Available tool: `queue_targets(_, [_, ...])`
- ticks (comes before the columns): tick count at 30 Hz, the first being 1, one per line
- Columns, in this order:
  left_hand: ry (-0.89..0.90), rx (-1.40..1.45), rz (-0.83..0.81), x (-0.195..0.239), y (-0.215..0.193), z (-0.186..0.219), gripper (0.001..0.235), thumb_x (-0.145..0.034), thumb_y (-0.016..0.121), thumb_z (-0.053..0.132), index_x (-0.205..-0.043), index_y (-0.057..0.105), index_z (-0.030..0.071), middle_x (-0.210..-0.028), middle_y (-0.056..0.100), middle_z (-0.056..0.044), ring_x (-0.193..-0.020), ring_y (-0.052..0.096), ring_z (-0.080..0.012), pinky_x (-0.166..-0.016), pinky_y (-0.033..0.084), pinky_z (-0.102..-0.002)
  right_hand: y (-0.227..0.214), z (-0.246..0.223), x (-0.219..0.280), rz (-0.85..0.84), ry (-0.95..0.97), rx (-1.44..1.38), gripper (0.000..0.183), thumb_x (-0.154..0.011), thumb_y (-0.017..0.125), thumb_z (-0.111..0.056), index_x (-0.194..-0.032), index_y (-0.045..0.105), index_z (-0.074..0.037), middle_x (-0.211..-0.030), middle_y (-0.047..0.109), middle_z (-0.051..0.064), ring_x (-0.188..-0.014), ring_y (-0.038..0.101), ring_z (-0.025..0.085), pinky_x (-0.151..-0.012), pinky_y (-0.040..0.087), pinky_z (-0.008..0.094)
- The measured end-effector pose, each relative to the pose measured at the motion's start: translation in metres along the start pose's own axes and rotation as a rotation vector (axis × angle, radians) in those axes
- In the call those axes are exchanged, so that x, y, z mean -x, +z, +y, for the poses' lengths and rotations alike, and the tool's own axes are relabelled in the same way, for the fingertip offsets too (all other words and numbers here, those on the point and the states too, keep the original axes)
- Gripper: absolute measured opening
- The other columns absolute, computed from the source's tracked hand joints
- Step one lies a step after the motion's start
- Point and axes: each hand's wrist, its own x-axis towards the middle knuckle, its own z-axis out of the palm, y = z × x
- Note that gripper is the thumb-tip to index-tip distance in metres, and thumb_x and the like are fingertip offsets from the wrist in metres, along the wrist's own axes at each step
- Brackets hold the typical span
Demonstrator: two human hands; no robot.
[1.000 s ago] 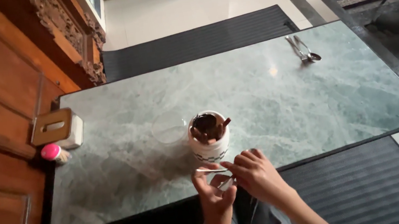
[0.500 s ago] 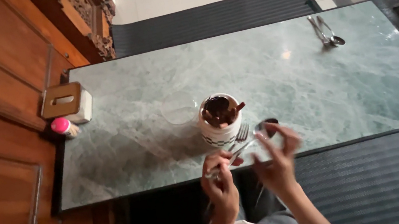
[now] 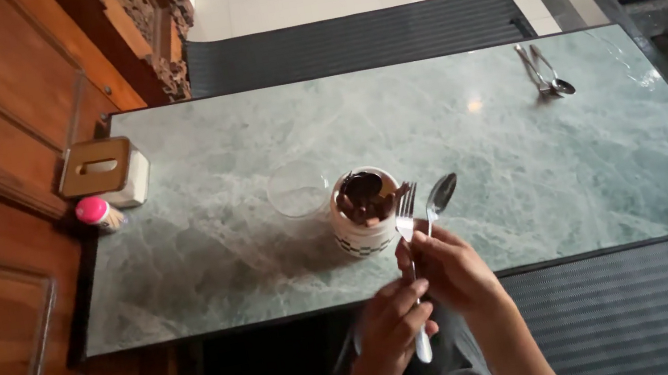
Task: Collecting and organizing various pieces of cutlery from dining tables into a central container.
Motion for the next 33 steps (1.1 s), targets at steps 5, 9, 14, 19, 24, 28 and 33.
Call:
queue_targets(5, [-0.104,-0.316,-0.203,-0.032,-0.032,0.003,0.053,-0.078,0.081,0.012,-0.127,0.063,0.019,-0.144,0.062,-0.008,-0.132,0.054,-0.0397,-0.103,0.042,-0.049,0.007,-0.012,-0.037,0.034,-0.167,0.168,0.018,-0.106,0.055,-0.009,-0.121,0.057,-0.001,-0.095,0.063,0.009,-0.082,0.062,0.016,-0.071,0.052,0.031])
queue_targets(9, [-0.243,-0.122,-0.066,-0.063,-0.057,-0.028,0.068,-0.081,0.065,0.002,-0.146,0.052,0.011,-0.165,0.039,-0.015,-0.152,0.038,-0.0428,-0.126,0.028,-0.055,0.008,-0.035,-0.078,0.102,-0.501,0.691,0.017,-0.105,0.053,-0.001,-0.122,0.056,-0.001,-0.103,0.064,0.005,-0.093,0.062,0.014,-0.082,0.053,0.031])
queue_targets(14, [-0.436,0.040,0.150,-0.150,-0.063,-0.071,0.049,-0.096,0.065,0.002,-0.143,0.054,0.010,-0.137,0.058,-0.010,-0.104,0.063,-0.0234,-0.084,0.053,-0.035,0.019,-0.040,-0.129,-0.011,-0.712,1.001,0.016,-0.105,0.054,0.001,-0.121,0.055,-0.001,-0.105,0.067,0.009,-0.094,0.064,0.019,-0.085,0.054,0.034])
queue_targets(19, [-0.379,0.001,0.158,-0.179,-0.060,-0.091,0.032,-0.094,0.067,-0.003,-0.125,0.065,0.007,-0.111,0.068,-0.009,-0.084,0.068,-0.0194,-0.073,0.055,-0.032,0.021,-0.038,-0.154,-0.027,-0.774,1.275,0.024,-0.095,0.058,0.001,-0.119,0.058,0.000,-0.102,0.072,0.019,-0.092,0.070,0.033,-0.077,0.055,0.040])
queue_targets(24, [-0.384,-0.084,0.186,-0.159,-0.055,-0.102,0.021,-0.090,0.065,-0.005,-0.108,0.068,0.006,-0.099,0.070,-0.012,-0.092,0.071,-0.0306,-0.079,0.056,-0.036,0.040,-0.051,-0.139,-0.005,-0.604,1.494,0.012,-0.096,0.066,-0.008,-0.106,0.063,-0.001,-0.088,0.072,0.020,-0.079,0.072,0.040,-0.067,0.054,0.044])
queue_targets(28, [-0.471,-0.116,0.118,-0.146,-0.049,-0.100,0.024,-0.087,0.065,-0.005,-0.107,0.070,0.006,-0.097,0.071,-0.012,-0.091,0.071,-0.0315,-0.078,0.056,-0.037,0.028,-0.056,-0.140,-0.013,-0.495,1.695,0.015,-0.096,0.071,-0.019,-0.096,0.071,-0.004,-0.083,0.072,0.017,-0.077,0.071,0.037,-0.071,0.053,0.043])
queue_targets(33, [-0.542,-0.290,0.023,-0.140,-0.039,-0.104,0.018,-0.084,0.069,0.000,-0.100,0.071,0.009,-0.094,0.072,-0.009,-0.091,0.070,-0.0308,-0.075,0.054,-0.040,0.025,-0.054,-0.140,0.198,-0.370,2.050,0.031,-0.081,0.079,-0.038,-0.090,0.076,-0.008,-0.102,0.074,0.004,-0.109,0.058,0.027,-0.085,0.036,0.047])
